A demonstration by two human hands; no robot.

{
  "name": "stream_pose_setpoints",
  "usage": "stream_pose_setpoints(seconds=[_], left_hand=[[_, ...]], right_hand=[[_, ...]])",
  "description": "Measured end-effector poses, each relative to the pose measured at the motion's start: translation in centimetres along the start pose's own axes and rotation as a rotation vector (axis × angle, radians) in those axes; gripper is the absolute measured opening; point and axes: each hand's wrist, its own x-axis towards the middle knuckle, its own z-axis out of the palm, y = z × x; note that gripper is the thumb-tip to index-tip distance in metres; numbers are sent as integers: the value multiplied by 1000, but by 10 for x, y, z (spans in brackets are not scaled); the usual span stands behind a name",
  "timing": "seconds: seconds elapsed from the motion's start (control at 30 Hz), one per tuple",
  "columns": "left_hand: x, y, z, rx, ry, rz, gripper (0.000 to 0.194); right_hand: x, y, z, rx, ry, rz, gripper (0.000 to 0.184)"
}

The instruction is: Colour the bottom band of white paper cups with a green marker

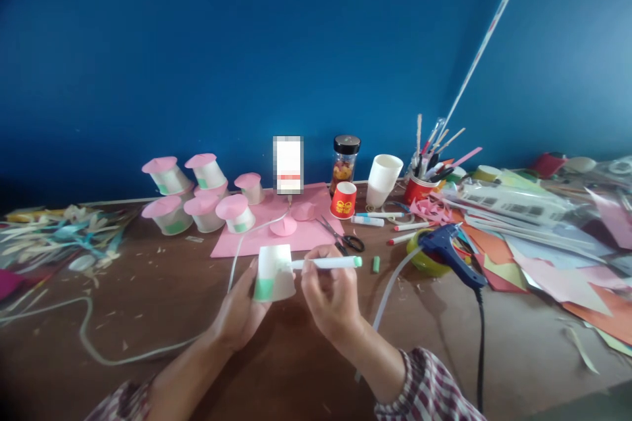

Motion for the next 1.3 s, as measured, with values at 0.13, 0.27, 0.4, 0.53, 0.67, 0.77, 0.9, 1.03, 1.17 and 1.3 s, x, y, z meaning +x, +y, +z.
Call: stream_pose_setpoints(seconds=[0.13, 0.27, 0.4, 0.53, 0.67, 0.77, 0.9, 1.03, 1.17, 1.3], left_hand=[[0, 2, 3, 2, 59, -7, 32], [-1, 1, 2, 5, 33, -5, 31], [0, 0, 1, -3, -13, -12, 33], [2, 0, 1, -20, -19, 14, 30], [3, 2, 1, -31, -16, 32, 31], [2, 4, 3, -31, -43, 49, 34], [1, 4, 6, 10, 17, 38, 40], [1, 2, 8, 12, 61, 36, 37], [1, 1, 8, 18, 40, 55, 30], [-1, 1, 6, 74, -102, 85, 23]], right_hand=[[2, 2, -1, 47, 62, 60, 10], [0, 3, 0, 62, 3, 65, 8], [-3, 4, 2, 86, -45, 55, 4], [-4, 5, 2, 46, -39, 38, 4], [-5, 5, 1, 28, -13, 4, 4], [-5, 5, 1, 28, -1, -20, 5], [-5, 6, 2, 55, -9, -14, 4], [-6, 7, 3, 73, -16, 19, 5], [-7, 8, 3, 57, -18, 41, 6], [-6, 9, 4, 35, -21, 21, 7]])
